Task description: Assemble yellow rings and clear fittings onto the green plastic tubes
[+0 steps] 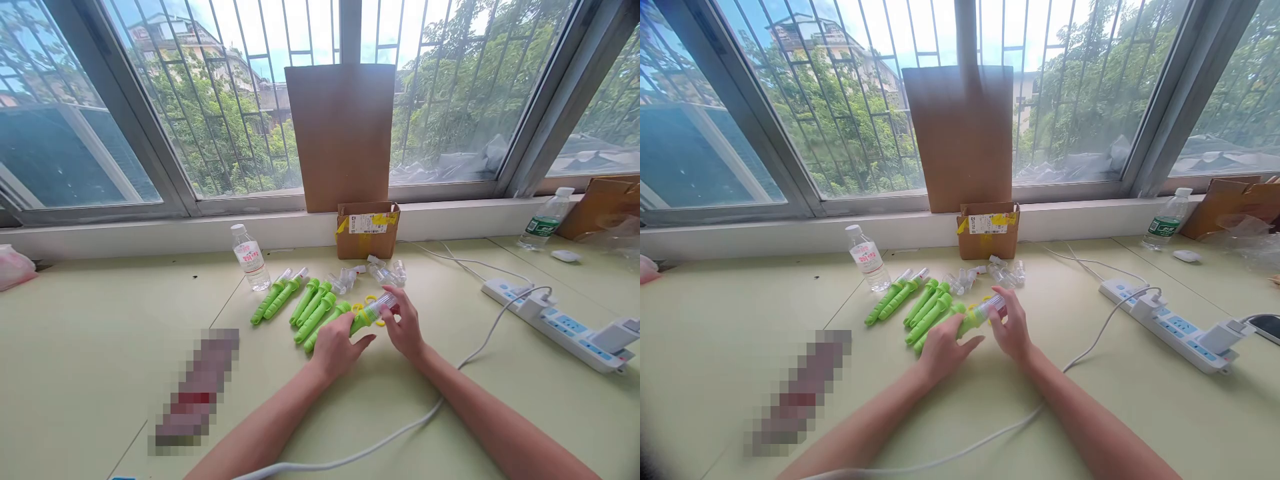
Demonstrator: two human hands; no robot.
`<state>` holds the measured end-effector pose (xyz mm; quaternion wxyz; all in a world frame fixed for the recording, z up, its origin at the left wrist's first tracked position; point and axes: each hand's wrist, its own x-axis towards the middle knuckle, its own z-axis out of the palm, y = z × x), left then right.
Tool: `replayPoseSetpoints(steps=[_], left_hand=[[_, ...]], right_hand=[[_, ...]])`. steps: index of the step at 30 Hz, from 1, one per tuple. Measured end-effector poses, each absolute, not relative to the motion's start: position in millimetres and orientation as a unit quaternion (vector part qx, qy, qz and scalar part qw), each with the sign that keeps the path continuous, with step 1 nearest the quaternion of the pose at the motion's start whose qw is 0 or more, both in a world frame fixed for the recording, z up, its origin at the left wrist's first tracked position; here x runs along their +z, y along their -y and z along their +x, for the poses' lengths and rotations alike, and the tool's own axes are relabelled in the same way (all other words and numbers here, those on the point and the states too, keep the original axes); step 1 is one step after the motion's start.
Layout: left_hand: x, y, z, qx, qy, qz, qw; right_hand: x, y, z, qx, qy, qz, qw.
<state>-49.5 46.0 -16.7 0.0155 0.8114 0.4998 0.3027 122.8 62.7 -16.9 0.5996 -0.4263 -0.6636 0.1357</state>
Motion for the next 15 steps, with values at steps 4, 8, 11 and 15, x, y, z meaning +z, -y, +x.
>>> replayPoseSetpoints(steps=[4, 8, 11, 15], left_hand=[[-13.0, -45.1, -49.2, 0.293, -0.492, 0.82, 0.016], [-8.9, -43.7, -49.7, 0.276, -0.485, 0.829, 0.021], [-9.5, -42.5, -50.0, 0.273, -0.483, 0.831, 0.017], [-13.5, -42.3, -50.4, 0.276, -0.47, 0.838, 0.017]], right_hand=[[-21.9, -65.4, 125.2, 0.215, 0.639, -0.44, 0.593], [-21.6, -64.6, 125.3, 0.265, 0.618, -0.445, 0.591], [-18.1, -63.4, 125.8, 0.279, 0.613, -0.454, 0.583], [-16.6, -64.7, 127.4, 0.288, 0.599, -0.471, 0.58]])
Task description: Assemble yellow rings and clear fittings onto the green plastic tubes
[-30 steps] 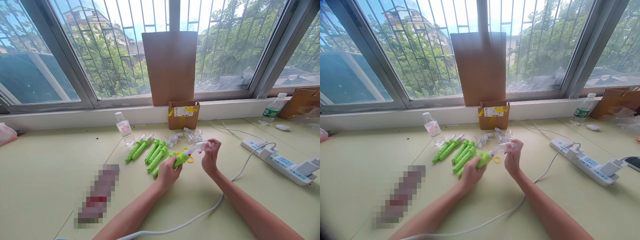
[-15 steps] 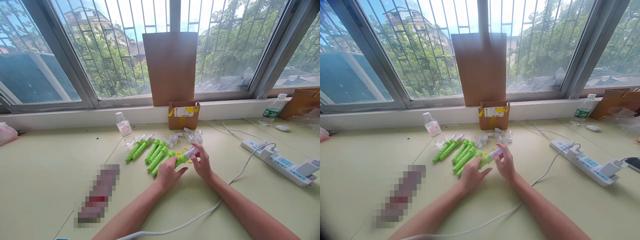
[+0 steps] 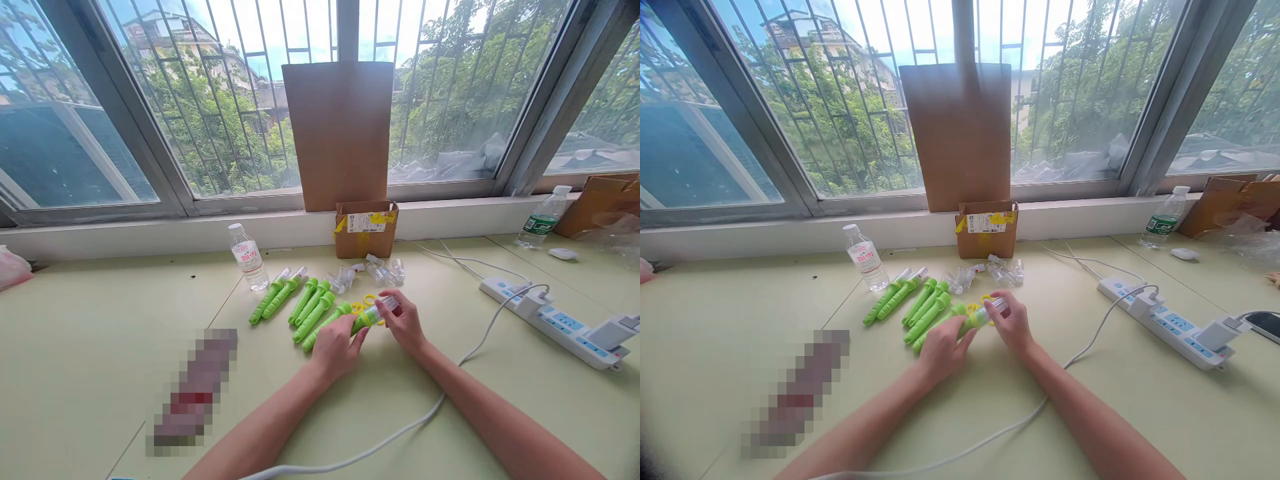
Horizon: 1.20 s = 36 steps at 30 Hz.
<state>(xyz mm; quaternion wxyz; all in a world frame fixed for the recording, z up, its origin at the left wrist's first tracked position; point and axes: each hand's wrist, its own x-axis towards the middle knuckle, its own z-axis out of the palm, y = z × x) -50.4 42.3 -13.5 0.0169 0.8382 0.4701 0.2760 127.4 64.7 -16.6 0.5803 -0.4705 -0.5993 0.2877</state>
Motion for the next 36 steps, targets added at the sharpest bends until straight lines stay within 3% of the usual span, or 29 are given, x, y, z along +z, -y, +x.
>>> replayPoseSetpoints(steps=[13, 22, 29, 36], left_hand=[[-19, -45, -52, 0.322, -0.468, 0.823, 0.021], [-18, -43, -50, 0.305, -0.464, 0.831, 0.013], [-18, -46, -52, 0.267, -0.497, 0.825, 0.022], [-20, -45, -51, 0.275, -0.499, 0.822, 0.003]], right_hand=[[-22, -67, 134, 0.382, 0.557, -0.405, 0.616], [-21, -68, 130, 0.364, 0.55, -0.449, 0.603], [-15, -60, 127, 0.464, 0.547, -0.37, 0.59], [-12, -61, 126, 0.432, 0.551, -0.421, 0.577]])
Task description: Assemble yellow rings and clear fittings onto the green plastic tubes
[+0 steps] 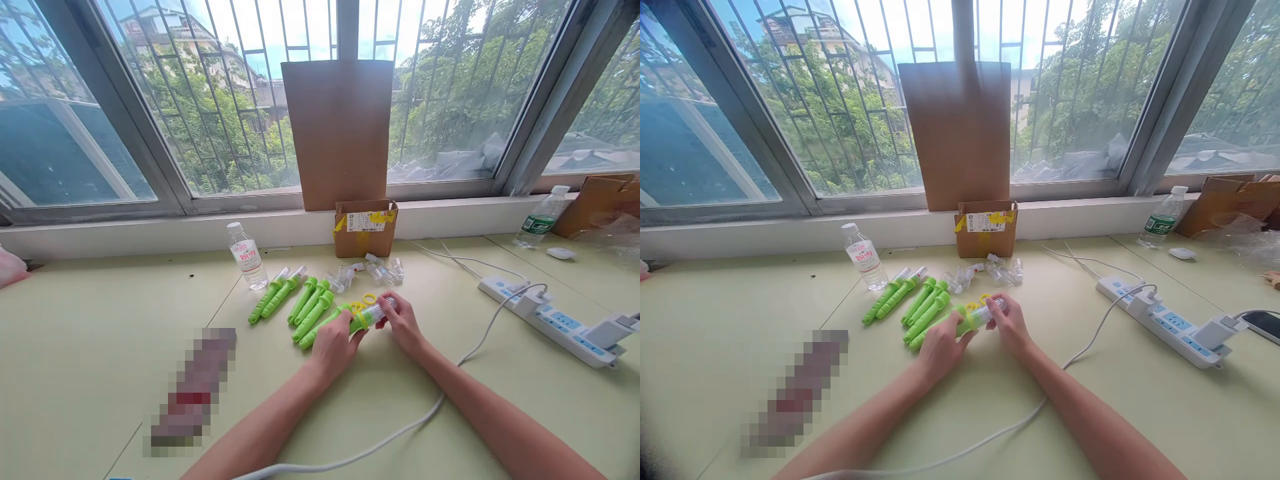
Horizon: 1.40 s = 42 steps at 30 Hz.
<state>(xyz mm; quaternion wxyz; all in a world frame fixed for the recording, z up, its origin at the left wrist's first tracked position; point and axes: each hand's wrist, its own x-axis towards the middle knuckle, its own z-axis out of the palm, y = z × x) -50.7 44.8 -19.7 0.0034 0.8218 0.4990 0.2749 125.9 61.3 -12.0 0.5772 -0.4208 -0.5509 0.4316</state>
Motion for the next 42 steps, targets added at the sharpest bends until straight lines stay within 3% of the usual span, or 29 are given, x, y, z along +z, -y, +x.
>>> replayPoseSetpoints(steps=[4, 11, 23, 27, 36, 42], left_hand=[[-19, -43, -49, 0.274, -0.496, 0.824, 0.001], [-16, -44, -47, 0.273, -0.511, 0.815, 0.008], [-13, -42, -46, 0.251, -0.517, 0.817, 0.047], [-4, -43, -46, 0.236, -0.513, 0.817, 0.113], [21, -49, -63, 0.224, -0.441, 0.782, 0.379], [17, -49, -63, 0.251, -0.431, 0.784, 0.369]], right_hand=[[-13, -63, 126, 0.423, 0.543, -0.427, 0.587], [-13, -61, 127, 0.532, 0.514, -0.357, 0.57], [-12, -65, 128, 0.447, 0.543, -0.427, 0.569], [-14, -63, 127, 0.442, 0.54, -0.423, 0.578], [-14, -61, 126, 0.422, 0.557, -0.42, 0.579], [-15, -62, 126, 0.425, 0.56, -0.416, 0.577]])
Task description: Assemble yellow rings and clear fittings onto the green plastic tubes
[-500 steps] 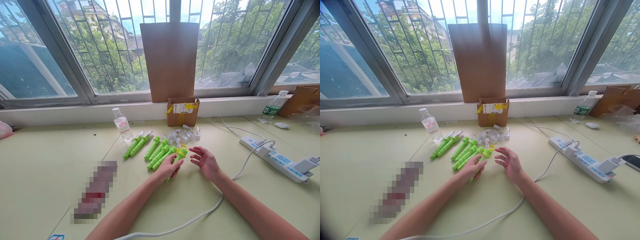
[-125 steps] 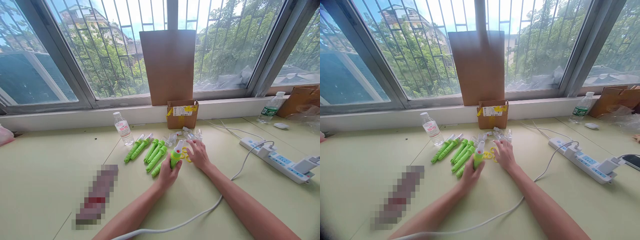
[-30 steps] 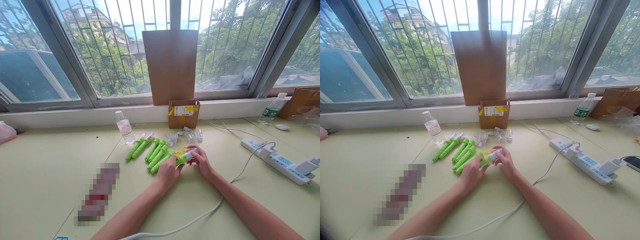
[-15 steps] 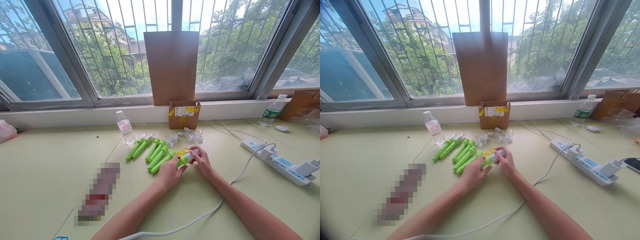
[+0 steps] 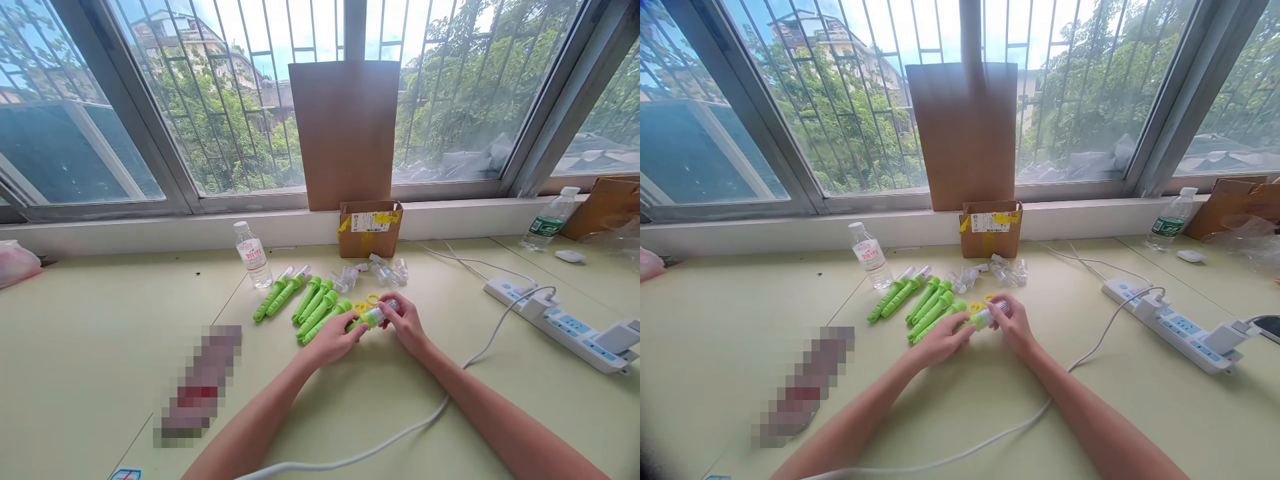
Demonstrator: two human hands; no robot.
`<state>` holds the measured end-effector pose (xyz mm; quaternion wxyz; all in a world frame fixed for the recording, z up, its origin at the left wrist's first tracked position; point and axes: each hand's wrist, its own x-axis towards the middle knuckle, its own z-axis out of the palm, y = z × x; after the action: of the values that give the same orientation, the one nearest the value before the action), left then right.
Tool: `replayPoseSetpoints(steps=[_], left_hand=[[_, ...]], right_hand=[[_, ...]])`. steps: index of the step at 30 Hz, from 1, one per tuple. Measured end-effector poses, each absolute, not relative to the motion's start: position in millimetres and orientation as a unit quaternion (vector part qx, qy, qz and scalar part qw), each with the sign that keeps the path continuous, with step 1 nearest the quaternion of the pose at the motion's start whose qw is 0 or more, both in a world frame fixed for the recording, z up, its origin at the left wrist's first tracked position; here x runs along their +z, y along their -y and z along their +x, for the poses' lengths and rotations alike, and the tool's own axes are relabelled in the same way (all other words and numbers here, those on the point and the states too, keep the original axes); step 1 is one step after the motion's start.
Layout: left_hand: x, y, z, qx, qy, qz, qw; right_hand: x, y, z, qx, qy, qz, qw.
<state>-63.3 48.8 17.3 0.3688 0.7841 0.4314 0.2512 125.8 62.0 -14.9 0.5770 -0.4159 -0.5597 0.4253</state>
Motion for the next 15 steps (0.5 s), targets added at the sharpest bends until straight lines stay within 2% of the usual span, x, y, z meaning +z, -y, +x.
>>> replayPoseSetpoints(steps=[15], left_hand=[[-1, -41, -54, 0.225, -0.461, 0.853, 0.094]], right_hand=[[-14, -64, 122, 0.406, 0.549, -0.469, 0.56]])
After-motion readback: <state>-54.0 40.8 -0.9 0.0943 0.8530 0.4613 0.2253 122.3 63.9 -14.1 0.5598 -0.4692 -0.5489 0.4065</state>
